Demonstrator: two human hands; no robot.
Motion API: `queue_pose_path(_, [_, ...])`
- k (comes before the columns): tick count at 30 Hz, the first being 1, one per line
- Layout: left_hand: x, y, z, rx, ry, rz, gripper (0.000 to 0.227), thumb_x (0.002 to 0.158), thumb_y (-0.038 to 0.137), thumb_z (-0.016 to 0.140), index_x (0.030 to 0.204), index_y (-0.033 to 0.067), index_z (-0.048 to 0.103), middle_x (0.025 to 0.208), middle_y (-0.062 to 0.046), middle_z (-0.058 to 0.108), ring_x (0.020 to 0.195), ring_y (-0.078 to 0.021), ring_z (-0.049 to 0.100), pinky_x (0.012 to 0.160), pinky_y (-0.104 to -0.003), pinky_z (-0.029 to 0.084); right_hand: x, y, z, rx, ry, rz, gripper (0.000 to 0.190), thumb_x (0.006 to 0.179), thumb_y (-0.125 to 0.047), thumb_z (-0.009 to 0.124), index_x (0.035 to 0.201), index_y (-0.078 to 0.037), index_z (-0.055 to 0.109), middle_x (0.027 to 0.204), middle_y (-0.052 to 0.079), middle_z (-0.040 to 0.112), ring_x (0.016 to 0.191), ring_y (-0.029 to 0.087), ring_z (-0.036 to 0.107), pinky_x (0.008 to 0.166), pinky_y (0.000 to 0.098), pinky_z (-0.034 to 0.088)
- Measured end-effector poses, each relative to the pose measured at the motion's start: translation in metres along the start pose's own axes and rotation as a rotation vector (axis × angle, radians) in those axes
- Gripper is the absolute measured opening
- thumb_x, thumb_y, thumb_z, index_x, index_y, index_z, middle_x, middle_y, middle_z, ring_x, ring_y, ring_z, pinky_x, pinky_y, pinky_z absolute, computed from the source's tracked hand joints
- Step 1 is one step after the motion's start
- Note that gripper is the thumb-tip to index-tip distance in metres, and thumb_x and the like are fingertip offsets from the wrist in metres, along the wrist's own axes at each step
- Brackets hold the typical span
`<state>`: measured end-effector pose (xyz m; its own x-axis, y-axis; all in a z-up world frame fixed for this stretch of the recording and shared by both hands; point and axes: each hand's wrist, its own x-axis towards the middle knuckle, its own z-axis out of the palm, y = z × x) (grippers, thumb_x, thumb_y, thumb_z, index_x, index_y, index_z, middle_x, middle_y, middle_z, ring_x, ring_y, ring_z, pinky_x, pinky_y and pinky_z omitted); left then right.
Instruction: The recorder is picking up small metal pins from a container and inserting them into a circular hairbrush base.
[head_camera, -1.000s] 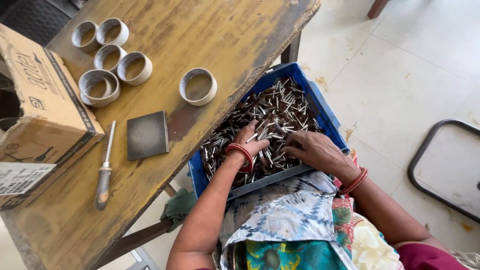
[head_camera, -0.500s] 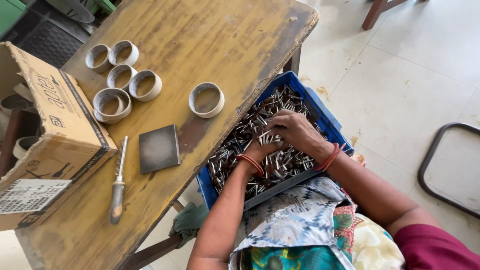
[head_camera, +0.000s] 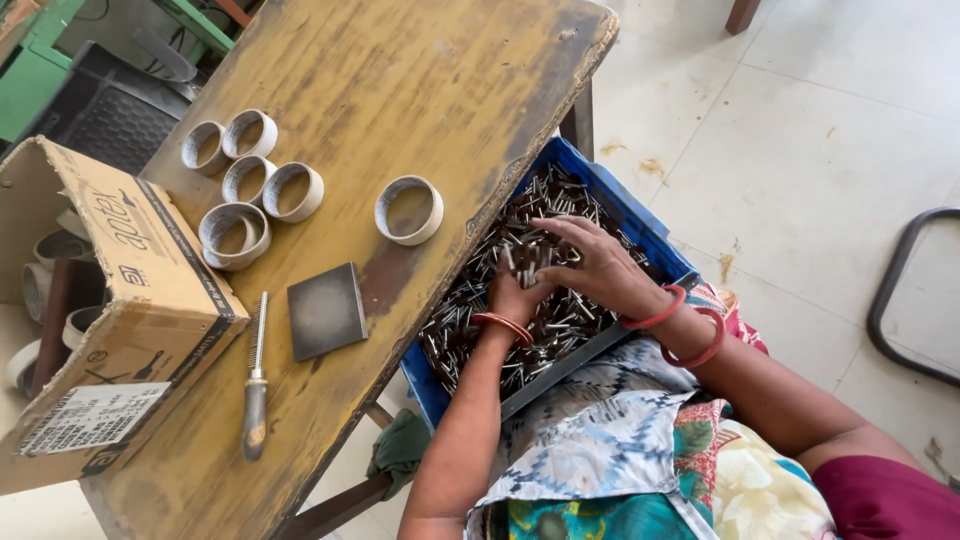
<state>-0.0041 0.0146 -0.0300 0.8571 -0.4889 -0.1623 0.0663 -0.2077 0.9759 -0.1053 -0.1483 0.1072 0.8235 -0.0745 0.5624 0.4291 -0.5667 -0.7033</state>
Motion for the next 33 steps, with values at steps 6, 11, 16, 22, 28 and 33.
queue_pose_path(6, [-0.008, 0.008, 0.0, 0.162, -0.077, 0.062, 0.066, 0.068, 0.017, 0.088, 0.127, 0.0061, 0.061, 0.104, -0.011, 0.072, 0.091, -0.0233, 0.07, 0.07, -0.035, 0.057, -0.012, 0.029, 0.014, 0.124, -0.151, 0.051, 0.023, 0.088, -0.012, 0.073, 0.111, -0.009, 0.075, 0.109, 0.009, 0.074, 0.1, 0.027, 0.073, 0.087, 0.0375, 0.059])
queue_pose_path(11, [-0.019, 0.035, -0.011, -0.587, -0.144, -0.423, 0.058, 0.074, 0.026, 0.091, 0.122, 0.005, 0.065, 0.096, -0.009, 0.071, 0.079, -0.0221, 0.07, 0.065, -0.036, 0.062, -0.015, 0.031, 0.019, -0.039, 0.087, 0.158, 0.014, 0.093, -0.01, 0.071, 0.105, -0.008, 0.078, 0.105, 0.009, 0.072, 0.099, 0.025, 0.072, 0.084, 0.0361, 0.06])
queue_pose_path(16, [-0.009, 0.018, -0.017, -0.649, -0.012, -0.392, 0.055, 0.086, 0.036, 0.084, 0.124, 0.0, 0.07, 0.101, -0.012, 0.072, 0.082, -0.0187, 0.07, 0.064, -0.032, 0.057, -0.014, 0.02, 0.024, 0.069, -0.183, -0.03, 0.016, 0.093, -0.017, 0.076, 0.106, -0.008, 0.078, 0.106, 0.007, 0.075, 0.097, 0.023, 0.074, 0.083, 0.0351, 0.06])
queue_pose_path(22, [-0.002, 0.003, -0.005, 0.479, 0.106, 0.492, 0.079, 0.067, 0.01, 0.091, 0.134, -0.007, 0.053, 0.118, -0.02, 0.068, 0.104, -0.0255, 0.064, 0.091, -0.043, 0.054, 0.014, -0.015, 0.001, 0.089, -0.097, -0.216, 0.049, 0.074, -0.009, 0.074, 0.12, 0.007, 0.067, 0.12, 0.019, 0.064, 0.11, 0.035, 0.063, 0.089, 0.0426, 0.054])
queue_pose_path(28, [-0.002, -0.013, -0.003, -0.154, -0.148, -0.076, 0.053, 0.077, 0.018, 0.089, 0.123, 0.0043, 0.068, 0.107, -0.006, 0.071, 0.088, -0.0129, 0.066, 0.075, -0.034, 0.056, -0.019, 0.038, 0.026, 0.021, -0.017, 0.085, 0.014, 0.091, -0.01, 0.073, 0.104, -0.011, 0.078, 0.108, 0.008, 0.073, 0.099, 0.024, 0.073, 0.084, 0.0354, 0.06])
queue_pose_path(33, [-0.012, 0.025, -0.007, -0.86, -0.124, -0.431, 0.05, 0.083, 0.045, 0.084, 0.111, 0.0059, 0.069, 0.098, -0.008, 0.073, 0.084, -0.0179, 0.071, 0.069, -0.034, 0.059, -0.015, 0.025, 0.022, 0.005, -0.066, -0.062, 0.018, 0.092, -0.01, 0.073, 0.11, -0.007, 0.076, 0.112, 0.011, 0.072, 0.105, 0.028, 0.071, 0.09, 0.0383, 0.058])
